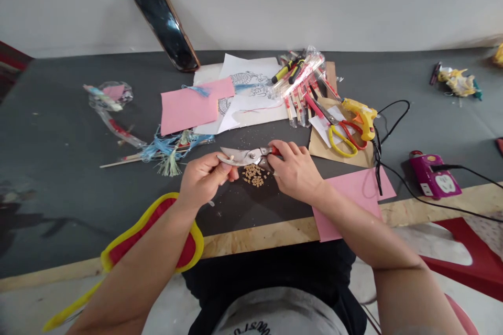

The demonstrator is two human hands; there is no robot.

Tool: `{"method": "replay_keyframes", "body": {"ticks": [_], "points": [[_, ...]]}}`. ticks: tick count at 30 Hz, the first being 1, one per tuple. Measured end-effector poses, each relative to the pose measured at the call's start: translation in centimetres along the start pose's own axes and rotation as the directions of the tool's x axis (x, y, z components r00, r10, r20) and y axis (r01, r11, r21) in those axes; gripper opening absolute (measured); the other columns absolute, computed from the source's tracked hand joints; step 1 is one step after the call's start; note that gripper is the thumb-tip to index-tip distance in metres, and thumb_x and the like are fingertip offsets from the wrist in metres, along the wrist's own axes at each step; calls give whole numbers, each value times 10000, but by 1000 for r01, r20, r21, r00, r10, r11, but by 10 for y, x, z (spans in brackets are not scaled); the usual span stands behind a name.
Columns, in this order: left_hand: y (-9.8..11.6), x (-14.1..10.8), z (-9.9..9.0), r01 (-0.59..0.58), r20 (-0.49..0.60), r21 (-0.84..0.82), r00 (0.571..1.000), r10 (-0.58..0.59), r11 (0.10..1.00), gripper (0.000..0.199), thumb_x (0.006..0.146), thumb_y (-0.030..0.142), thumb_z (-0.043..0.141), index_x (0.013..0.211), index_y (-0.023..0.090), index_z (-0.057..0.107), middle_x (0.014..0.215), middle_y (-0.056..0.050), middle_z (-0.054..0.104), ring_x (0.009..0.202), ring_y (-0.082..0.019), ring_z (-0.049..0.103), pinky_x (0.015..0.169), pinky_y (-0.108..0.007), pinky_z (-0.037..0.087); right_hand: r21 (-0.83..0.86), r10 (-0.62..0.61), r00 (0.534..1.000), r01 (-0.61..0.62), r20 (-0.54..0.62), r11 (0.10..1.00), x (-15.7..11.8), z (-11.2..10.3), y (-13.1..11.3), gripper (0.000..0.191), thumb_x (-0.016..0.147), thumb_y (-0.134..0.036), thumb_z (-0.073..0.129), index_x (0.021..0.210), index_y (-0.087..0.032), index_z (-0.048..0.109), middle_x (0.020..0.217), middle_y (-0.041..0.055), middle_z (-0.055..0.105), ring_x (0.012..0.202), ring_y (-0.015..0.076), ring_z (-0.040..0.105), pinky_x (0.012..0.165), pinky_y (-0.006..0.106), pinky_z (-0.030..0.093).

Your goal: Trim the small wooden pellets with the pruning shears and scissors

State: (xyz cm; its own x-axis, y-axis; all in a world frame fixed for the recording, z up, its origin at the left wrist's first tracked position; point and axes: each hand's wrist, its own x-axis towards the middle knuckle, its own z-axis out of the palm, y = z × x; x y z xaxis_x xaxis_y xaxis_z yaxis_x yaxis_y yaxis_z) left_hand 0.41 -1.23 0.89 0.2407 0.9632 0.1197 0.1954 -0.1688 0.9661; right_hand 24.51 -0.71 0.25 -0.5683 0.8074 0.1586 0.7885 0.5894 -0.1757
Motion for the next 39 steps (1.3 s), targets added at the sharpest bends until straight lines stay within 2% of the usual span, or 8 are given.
{"method": "replay_keyframes", "body": {"ticks": [9, 13, 16, 21, 27, 32, 35, 39], "points": [[-11, -1, -5, 50, 91, -203, 995, -32, 978, 395, 950, 447, 653, 669, 170, 667, 619, -33, 645, 589, -133, 585, 567, -267, 440, -5, -46, 996, 46, -72, 999, -1, 8, 0, 143, 965, -259, 548, 945, -178, 664, 1147, 143, 649, 1004, 261, 600, 817, 374, 464], [-21, -1, -1, 88, 78, -278, 995, -69, 957, 341, 955, 445, 651, 761, 170, 704, 585, -11, 614, 553, -125, 551, 571, -280, 437, 15, -36, 999, 37, -19, 999, -2, 9, -1, 108, 934, -177, 544, 929, -171, 652, 1054, 133, 639, 927, 237, 606, 814, 343, 489], [-26, -1, 1, 110, 66, -292, 993, -95, 950, 309, 964, 433, 644, 816, 172, 717, 579, -1, 601, 544, -118, 531, 570, -280, 429, 34, -28, 999, 27, 28, 999, -3, 8, -1, 114, 893, -129, 545, 936, -170, 642, 1044, 134, 631, 887, 232, 601, 797, 337, 502], [-24, -3, 1, 79, 46, -237, 996, -70, 968, 322, 970, 432, 632, 787, 173, 687, 613, -11, 609, 581, -130, 540, 596, -290, 439, 112, -74, 997, 74, 0, 991, -4, 6, 1, 98, 927, -170, 529, 901, -168, 623, 1006, 127, 621, 856, 223, 597, 791, 334, 513], [-19, -3, 3, 52, 32, -199, 998, -46, 979, 337, 978, 431, 617, 768, 175, 678, 631, -18, 612, 606, -135, 543, 614, -293, 440, 197, -91, 995, 82, 35, 977, -4, 3, 3, 127, 963, -216, 510, 919, -170, 621, 1028, 121, 624, 863, 210, 597, 800, 330, 508], [-22, -1, 2, 85, 75, -308, 995, -65, 948, 305, 954, 423, 661, 776, 177, 687, 615, -10, 592, 594, -133, 538, 599, -295, 437, 65, -25, 999, 22, 48, 998, -1, 0, 1, 128, 949, -243, 541, 971, -175, 647, 1204, 158, 622, 1007, 278, 587, 791, 392, 474], [-19, 0, 1, 163, 140, -439, 984, -112, 884, 286, 895, 413, 742, 756, 167, 695, 588, 4, 563, 532, -111, 508, 556, -283, 416, 3, -24, 999, 24, 39, 1000, 0, -1, 2, 180, 892, -192, 579, 1054, -181, 656, 1374, 160, 569, 1096, 313, 565, 786, 420, 456], [-9, 2, 2, 270, 242, -607, 959, -149, 748, 281, 811, 386, 827, 727, 149, 701, 565, 13, 545, 458, -79, 449, 500, -268, 390, 15, -59, 998, 59, -3, 998, 0, 3, 3, 154, 937, -251, 573, 1027, -173, 671, 1329, 154, 609, 1053, 293, 584, 802, 417, 468]]}}
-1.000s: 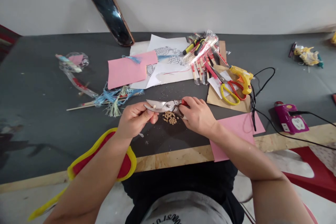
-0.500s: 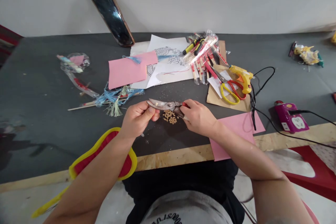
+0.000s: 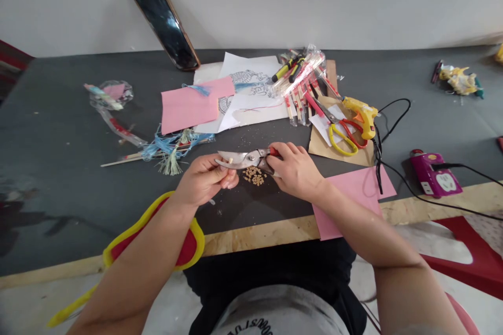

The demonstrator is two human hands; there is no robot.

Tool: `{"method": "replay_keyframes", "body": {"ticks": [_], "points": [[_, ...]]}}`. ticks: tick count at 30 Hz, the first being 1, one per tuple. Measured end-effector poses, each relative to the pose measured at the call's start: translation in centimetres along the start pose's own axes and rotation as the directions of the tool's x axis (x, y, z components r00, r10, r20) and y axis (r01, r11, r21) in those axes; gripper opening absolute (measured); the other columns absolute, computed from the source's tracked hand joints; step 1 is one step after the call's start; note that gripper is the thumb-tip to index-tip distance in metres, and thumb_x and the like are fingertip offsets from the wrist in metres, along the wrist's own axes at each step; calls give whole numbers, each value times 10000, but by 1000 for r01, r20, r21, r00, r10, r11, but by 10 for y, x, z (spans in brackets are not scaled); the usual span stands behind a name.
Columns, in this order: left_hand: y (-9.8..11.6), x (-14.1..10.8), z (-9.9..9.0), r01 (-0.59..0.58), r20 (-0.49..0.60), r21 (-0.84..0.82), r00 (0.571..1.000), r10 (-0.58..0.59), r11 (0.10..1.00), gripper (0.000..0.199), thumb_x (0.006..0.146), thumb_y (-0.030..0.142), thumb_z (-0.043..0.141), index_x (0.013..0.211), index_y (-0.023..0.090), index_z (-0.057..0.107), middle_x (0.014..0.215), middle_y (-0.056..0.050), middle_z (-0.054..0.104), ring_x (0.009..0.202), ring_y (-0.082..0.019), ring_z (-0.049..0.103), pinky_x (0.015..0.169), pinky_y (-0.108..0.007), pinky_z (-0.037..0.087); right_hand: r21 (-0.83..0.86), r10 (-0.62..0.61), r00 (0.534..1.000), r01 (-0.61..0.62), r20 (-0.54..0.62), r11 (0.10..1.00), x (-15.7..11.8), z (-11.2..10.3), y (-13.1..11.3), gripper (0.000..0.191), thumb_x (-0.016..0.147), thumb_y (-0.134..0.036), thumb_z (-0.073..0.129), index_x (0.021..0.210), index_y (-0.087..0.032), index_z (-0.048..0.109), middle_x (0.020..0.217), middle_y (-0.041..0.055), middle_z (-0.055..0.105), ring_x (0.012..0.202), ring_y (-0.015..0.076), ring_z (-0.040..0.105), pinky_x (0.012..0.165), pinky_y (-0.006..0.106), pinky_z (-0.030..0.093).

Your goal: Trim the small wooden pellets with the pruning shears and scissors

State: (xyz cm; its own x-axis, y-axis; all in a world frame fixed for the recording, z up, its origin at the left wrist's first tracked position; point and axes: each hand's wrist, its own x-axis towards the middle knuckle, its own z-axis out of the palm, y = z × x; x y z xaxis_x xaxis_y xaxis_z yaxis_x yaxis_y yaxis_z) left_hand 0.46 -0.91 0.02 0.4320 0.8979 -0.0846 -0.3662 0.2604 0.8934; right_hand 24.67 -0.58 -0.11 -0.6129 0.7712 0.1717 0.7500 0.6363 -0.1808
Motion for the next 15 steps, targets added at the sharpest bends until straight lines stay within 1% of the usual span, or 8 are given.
{"method": "replay_keyframes", "body": {"ticks": [3, 6, 11, 15], "points": [[4, 0, 3, 29, 30, -71, 999, -27, 997, 255, 792, 355, 844, 730, 146, 712, 560, 9, 548, 448, -72, 436, 490, -269, 388, 38, -28, 998, 30, -56, 999, -1, 4, -1, 200, 981, -319, 556, 950, -166, 681, 1233, 152, 648, 998, 262, 602, 825, 394, 488], [5, 0, 4, 62, 14, -92, 998, -61, 994, 257, 779, 352, 853, 713, 146, 713, 541, 14, 533, 438, -67, 417, 486, -271, 382, 42, -25, 996, 29, -90, 999, -1, 6, -2, 258, 1003, -341, 535, 890, -164, 683, 1131, 152, 665, 937, 241, 613, 809, 373, 504], [3, -1, 4, 100, -9, -123, 995, -102, 987, 264, 765, 348, 866, 695, 146, 710, 477, 28, 488, 440, -74, 405, 495, -271, 371, 40, -17, 997, 20, -76, 999, -2, 7, -3, 237, 998, -308, 546, 861, -170, 680, 1001, 128, 654, 886, 223, 616, 785, 349, 514], [0, 0, 3, 116, -15, -124, 993, -119, 985, 284, 766, 346, 864, 682, 139, 688, 467, 31, 473, 448, -72, 399, 505, -266, 367, 15, -17, 999, 18, -51, 1000, -3, 7, -2, 224, 993, -284, 546, 860, -158, 674, 961, 121, 642, 847, 211, 608, 776, 331, 514]]}}
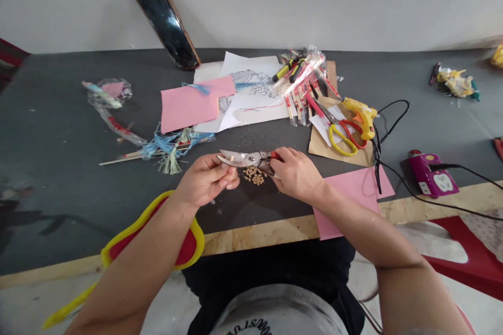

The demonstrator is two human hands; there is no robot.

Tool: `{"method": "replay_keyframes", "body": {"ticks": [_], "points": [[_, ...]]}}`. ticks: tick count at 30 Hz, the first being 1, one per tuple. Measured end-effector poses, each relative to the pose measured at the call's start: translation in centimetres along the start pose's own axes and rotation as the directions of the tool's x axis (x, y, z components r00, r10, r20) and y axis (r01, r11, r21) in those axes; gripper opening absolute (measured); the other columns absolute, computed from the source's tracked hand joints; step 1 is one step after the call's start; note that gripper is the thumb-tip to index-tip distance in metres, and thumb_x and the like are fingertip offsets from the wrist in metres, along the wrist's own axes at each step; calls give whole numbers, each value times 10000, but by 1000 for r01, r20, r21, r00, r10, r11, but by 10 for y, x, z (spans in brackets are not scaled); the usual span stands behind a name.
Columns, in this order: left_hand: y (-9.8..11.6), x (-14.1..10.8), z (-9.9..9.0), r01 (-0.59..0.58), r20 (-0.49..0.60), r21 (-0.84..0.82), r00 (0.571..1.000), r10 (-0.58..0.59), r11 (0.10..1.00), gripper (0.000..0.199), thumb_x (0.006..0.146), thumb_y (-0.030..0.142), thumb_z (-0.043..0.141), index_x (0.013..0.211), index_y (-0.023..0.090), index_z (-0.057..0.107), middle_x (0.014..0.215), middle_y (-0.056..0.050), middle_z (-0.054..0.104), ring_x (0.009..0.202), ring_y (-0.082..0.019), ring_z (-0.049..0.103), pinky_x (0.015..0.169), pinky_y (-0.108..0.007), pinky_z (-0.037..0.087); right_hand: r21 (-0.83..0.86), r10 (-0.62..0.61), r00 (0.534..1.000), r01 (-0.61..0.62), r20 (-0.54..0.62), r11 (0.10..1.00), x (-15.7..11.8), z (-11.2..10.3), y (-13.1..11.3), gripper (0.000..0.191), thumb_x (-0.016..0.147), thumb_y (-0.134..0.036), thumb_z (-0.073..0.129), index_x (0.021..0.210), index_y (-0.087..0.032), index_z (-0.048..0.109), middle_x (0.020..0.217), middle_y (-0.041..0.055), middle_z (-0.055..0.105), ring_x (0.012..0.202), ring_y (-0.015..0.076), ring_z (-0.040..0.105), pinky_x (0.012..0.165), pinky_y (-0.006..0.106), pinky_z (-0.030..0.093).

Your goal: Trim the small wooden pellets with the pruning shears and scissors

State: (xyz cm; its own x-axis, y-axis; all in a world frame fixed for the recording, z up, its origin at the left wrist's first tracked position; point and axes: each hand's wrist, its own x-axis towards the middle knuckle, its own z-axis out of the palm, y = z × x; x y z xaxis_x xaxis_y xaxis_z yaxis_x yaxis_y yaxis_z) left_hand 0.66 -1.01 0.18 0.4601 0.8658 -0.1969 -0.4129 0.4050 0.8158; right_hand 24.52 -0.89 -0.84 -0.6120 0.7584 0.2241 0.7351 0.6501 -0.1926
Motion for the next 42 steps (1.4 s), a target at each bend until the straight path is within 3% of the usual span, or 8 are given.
{"method": "replay_keyframes", "body": {"ticks": [5, 10, 18, 26, 32, 38, 42], "points": [[-1, 1, 1, -23, -24, 55, 999, 25, 998, 315, 778, 373, 854, 687, 132, 674, 500, 32, 483, 455, -58, 393, 514, -257, 373, 4, 8, 999, -8, 44, 1000, 0, -1, 2, 238, 1001, -285, 523, 866, -152, 668, 949, 119, 636, 821, 206, 595, 759, 322, 504], [-3, 2, 4, -132, -70, 168, 987, 145, 977, 345, 797, 414, 832, 684, 142, 651, 607, 15, 536, 483, -63, 404, 532, -278, 394, 49, 9, 998, -12, 59, 999, 0, -2, 3, 279, 1017, -313, 504, 859, -154, 668, 953, 117, 633, 811, 194, 592, 753, 315, 496], [-11, 0, -7, -244, -36, 477, 954, 297, 844, 358, 942, 460, 660, 728, 173, 665, 622, -8, 573, 579, -124, 514, 609, -299, 444, 97, 25, 995, -35, 96, 995, 0, -6, 2, 278, 1016, -338, 506, 886, -157, 672, 990, 121, 649, 850, 206, 611, 765, 328, 500], [-1, 1, -5, -162, -155, 638, 930, 333, 753, 258, 896, 415, 716, 792, 179, 722, 708, -42, 725, 642, -146, 615, 614, -261, 471, -18, 118, 990, -117, 78, 993, 4, -7, -1, 122, 927, -230, 573, 998, -191, 664, 1315, 134, 634, 1039, 281, 595, 793, 400, 463], [6, -2, 0, -189, -103, 752, 913, 396, 632, 300, 930, 309, 648, 658, 192, 698, 636, -19, 694, 576, -136, 571, 571, -269, 418, -84, 92, 992, -85, 83, 993, 4, -10, -2, 184, 884, -206, 591, 1051, -190, 667, 1512, 144, 519, 1100, 318, 562, 810, 444, 444], [8, -3, 0, -196, -66, 748, 929, 364, 634, 286, 929, 310, 652, 668, 202, 695, 643, -18, 693, 571, -136, 563, 567, -276, 413, -59, 77, 996, -75, 34, 995, 4, -8, -2, 175, 957, -285, 568, 1059, -199, 681, 1475, 142, 554, 1092, 310, 573, 827, 441, 455], [5, -4, -3, -202, -73, 736, 925, 372, 647, 298, 936, 334, 652, 674, 199, 693, 643, -20, 685, 570, -135, 547, 561, -278, 395, -21, 74, 997, -74, -11, 997, 4, -6, -5, 273, 1021, -377, 508, 961, -189, 697, 1227, 138, 677, 960, 252, 608, 812, 391, 473]]}}
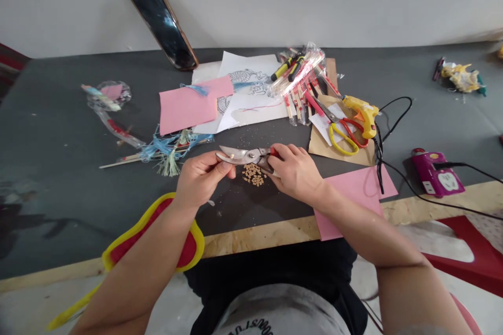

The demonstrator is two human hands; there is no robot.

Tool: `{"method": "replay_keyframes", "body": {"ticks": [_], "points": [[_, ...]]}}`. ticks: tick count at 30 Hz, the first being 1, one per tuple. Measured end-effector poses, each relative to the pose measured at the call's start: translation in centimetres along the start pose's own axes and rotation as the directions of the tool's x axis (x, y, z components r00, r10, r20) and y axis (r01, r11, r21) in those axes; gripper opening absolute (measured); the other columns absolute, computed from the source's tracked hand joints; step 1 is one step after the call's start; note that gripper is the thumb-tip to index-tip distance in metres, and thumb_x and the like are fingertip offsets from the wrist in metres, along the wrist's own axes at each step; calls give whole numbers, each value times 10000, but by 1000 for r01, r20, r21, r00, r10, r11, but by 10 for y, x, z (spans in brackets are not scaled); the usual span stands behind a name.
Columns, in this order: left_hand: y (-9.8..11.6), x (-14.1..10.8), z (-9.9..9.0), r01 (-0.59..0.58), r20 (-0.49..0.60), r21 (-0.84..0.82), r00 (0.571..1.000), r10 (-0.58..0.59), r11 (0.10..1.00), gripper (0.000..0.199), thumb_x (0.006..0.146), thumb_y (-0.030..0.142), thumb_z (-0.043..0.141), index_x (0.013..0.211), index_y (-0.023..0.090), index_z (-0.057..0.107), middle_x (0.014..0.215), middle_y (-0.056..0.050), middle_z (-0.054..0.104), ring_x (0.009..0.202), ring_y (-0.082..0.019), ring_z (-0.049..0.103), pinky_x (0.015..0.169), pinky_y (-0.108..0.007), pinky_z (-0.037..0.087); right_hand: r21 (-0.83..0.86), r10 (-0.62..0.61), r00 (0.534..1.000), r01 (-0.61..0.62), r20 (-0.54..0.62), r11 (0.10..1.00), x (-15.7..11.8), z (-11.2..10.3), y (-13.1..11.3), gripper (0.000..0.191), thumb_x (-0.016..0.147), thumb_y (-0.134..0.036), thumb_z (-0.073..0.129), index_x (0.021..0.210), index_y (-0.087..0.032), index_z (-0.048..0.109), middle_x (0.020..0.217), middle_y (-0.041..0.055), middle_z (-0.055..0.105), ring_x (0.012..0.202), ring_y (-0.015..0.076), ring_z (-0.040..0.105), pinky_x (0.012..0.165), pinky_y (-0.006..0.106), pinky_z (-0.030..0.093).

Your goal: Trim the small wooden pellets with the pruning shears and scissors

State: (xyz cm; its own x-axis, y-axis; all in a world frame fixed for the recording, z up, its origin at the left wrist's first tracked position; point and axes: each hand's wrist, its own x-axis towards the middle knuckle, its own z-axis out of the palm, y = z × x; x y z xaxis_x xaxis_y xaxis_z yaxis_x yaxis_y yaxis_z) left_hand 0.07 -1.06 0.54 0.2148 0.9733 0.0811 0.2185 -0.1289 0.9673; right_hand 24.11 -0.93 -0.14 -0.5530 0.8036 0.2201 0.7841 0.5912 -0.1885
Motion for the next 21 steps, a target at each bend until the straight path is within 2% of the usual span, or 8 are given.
{"method": "replay_keyframes", "body": {"ticks": [3, 6, 11, 15, 21], "points": [[-4, -2, 1, 17, 1, -26, 1000, -17, 1000, 323, 942, 359, 649, 666, 194, 681, 634, -21, 666, 569, -134, 528, 566, -282, 380, 6, -14, 1000, 14, -14, 1000, 0, 3, 1, 333, 1038, -387, 481, 900, -172, 694, 1061, 134, 687, 912, 232, 620, 808, 361, 486], [-8, -2, 3, 49, 14, -56, 999, -48, 997, 342, 947, 365, 636, 655, 189, 660, 634, -20, 645, 587, -136, 533, 592, -285, 394, -23, -26, 1000, 26, 5, 999, -1, 5, 2, 288, 1026, -331, 499, 906, -156, 694, 1013, 135, 679, 880, 229, 628, 781, 344, 489], [-11, 2, 4, 54, -29, -120, 998, -58, 991, 265, 924, 355, 649, 727, 181, 685, 614, -10, 624, 591, -138, 547, 609, -278, 419, -31, -20, 999, 21, 41, 999, -2, 0, -5, 283, 1019, -358, 511, 916, -167, 692, 933, 93, 665, 689, 158, 584, 631, 289, 427], [-9, 7, 3, 84, -52, -133, 994, -92, 987, 193, 878, 358, 690, 816, 177, 713, 597, -2, 627, 567, -132, 543, 575, -259, 415, -72, -9, 1000, 9, 7, 997, 1, -4, 0, 297, 1018, -414, 518, 937, -189, 695, 1013, 91, 686, 784, 178, 628, 677, 302, 429], [-5, 8, 5, 142, -69, -67, 987, -147, 988, 246, 891, 408, 655, 837, 174, 707, 620, -6, 639, 584, -127, 550, 590, -242, 446, -96, 177, 984, -177, -11, 980, 3, 5, 37, 236, 964, -395, 604, 938, -190, 717, 1202, 114, 699, 955, 244, 680, 764, 344, 512]]}}
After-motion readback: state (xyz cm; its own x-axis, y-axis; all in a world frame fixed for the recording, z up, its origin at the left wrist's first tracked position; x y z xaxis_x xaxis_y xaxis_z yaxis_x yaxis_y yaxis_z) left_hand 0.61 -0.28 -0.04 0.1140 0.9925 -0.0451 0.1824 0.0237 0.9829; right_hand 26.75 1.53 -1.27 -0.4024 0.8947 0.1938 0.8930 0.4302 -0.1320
